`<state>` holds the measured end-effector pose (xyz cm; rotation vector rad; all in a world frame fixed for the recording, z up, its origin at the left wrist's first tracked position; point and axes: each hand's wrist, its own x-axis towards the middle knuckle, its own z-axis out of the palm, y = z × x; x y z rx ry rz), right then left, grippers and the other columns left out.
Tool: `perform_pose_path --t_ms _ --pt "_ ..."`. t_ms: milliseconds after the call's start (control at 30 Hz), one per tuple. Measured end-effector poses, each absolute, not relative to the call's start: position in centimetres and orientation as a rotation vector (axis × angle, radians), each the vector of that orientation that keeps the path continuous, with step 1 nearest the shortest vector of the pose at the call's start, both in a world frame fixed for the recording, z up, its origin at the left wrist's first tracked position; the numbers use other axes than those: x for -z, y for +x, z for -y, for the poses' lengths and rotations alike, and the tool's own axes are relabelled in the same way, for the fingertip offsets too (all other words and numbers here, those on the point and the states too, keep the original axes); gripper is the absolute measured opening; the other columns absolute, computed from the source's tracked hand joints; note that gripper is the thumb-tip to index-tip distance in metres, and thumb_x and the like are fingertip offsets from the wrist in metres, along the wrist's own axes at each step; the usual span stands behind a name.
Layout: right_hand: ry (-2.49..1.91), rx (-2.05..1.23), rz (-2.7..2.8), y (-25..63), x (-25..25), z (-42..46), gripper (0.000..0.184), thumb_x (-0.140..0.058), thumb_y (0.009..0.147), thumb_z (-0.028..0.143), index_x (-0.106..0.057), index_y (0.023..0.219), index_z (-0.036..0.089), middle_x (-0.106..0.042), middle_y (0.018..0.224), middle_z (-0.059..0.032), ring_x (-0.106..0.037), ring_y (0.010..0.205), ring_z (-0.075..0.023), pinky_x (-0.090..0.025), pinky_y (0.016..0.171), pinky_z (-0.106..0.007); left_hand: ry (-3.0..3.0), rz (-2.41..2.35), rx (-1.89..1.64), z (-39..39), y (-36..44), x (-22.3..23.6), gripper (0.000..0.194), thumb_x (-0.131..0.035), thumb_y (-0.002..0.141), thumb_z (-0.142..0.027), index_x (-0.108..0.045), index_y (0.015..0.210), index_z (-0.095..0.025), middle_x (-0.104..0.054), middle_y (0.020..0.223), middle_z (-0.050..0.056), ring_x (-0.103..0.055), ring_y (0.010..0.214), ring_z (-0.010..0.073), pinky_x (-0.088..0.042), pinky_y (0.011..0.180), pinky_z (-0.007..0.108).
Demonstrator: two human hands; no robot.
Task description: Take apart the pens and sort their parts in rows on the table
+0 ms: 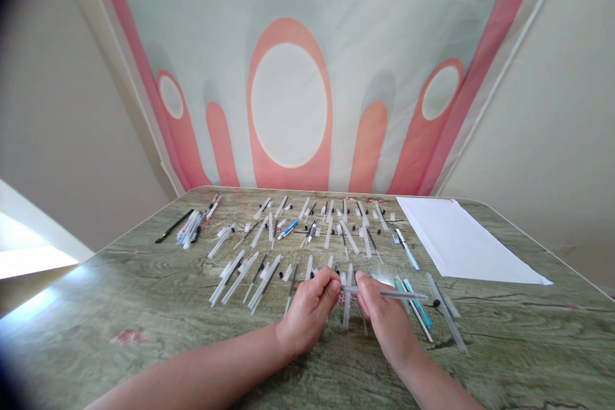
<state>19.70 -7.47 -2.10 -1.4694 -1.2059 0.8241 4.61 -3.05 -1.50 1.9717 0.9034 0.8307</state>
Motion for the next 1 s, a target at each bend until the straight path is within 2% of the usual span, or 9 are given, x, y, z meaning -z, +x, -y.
perform_pose_path --t_ms 100,267,367,500,600,867,1000 --pt "-1.478 -0.821 1.205 19.8 2.1 7.4 0.048 -0.037 0.089 0.048 -0.032 0.049 0.022 -0.034 0.046 0.0046 -0.034 0.046 -0.0136 -0.027 0.052 -0.028 1.969 -0.907 -0.818 3.0 4.6 1.5 0.032 -0.029 0.093 -0.042 -0.045 0.076 -0.018 -0.043 0.063 -0.004 -0.039 0.059 0.0086 -0.031 0.057 0.02" --pt "-1.486 -0.814 1.176 19.9 2.2 7.4 0.048 -0.038 0.088 0.05 -0.033 0.05 0.022 -0.034 0.046 0.0047 -0.034 0.047 -0.0135 -0.028 0.052 -0.028 1.955 -0.851 -0.848 3.3 4.5 1.3 0.024 -0.034 0.092 -0.038 -0.048 0.091 -0.019 -0.052 0.073 -0.002 -0.046 0.066 0.0097 -0.035 0.063 0.021" --pt "-1.424 -0.855 1.138 19.8 2.1 7.4 0.045 -0.043 0.086 0.051 -0.04 0.053 0.022 -0.037 0.05 0.0044 -0.035 0.048 -0.0131 -0.028 0.05 -0.027 1.905 -0.851 -0.86 3.2 4.6 1.4 0.024 -0.036 0.091 -0.039 -0.048 0.088 -0.019 -0.051 0.07 -0.002 -0.046 0.064 0.0095 -0.036 0.061 0.02" --pt "-1.267 -1.039 1.028 19.7 1.7 7.1 0.032 -0.053 0.081 0.052 -0.059 0.078 0.021 -0.048 0.058 0.0034 -0.038 0.049 -0.0118 -0.026 0.043 -0.023 1.653 -0.877 -0.891 2.7 5.0 1.8 0.028 -0.036 0.09 -0.044 -0.043 0.081 -0.019 -0.045 0.061 -0.005 -0.041 0.052 0.0075 -0.034 0.051 0.019" --pt "-1.193 -1.115 0.937 19.8 1.6 6.8 0.034 -0.062 0.076 0.048 -0.064 0.094 0.02 -0.054 0.063 0.0018 -0.041 0.052 -0.0113 -0.027 0.043 -0.022 1.468 -0.878 -0.914 2.4 5.3 2.1 0.03 -0.037 0.089 -0.047 -0.04 0.078 -0.019 -0.043 0.058 -0.006 -0.038 0.046 0.0064 -0.032 0.046 0.017" --pt "-1.137 -1.103 0.874 20.5 2.2 6.3 0.027 -0.068 0.075 0.039 -0.07 0.091 0.018 -0.062 0.068 -0.0009 -0.048 0.056 -0.011 -0.037 0.051 -0.024 1.398 -0.839 -0.855 2.1 5.5 2.3 0.041 -0.038 0.086 -0.053 -0.04 0.067 -0.018 -0.036 0.047 -0.007 -0.033 0.039 0.0057 -0.027 0.04 0.018" --pt "-1.134 -1.117 0.852 20.5 2.2 6.2 0.029 -0.068 0.075 0.04 -0.069 0.092 0.017 -0.066 0.074 -0.0036 -0.052 0.058 -0.0125 -0.041 0.054 -0.025 1.389 -0.825 -0.836 2.0 5.4 2.3 0.037 -0.037 0.086 -0.053 -0.043 0.076 -0.018 -0.046 0.054 -0.005 -0.038 0.041 0.0059 -0.029 0.04 0.017"
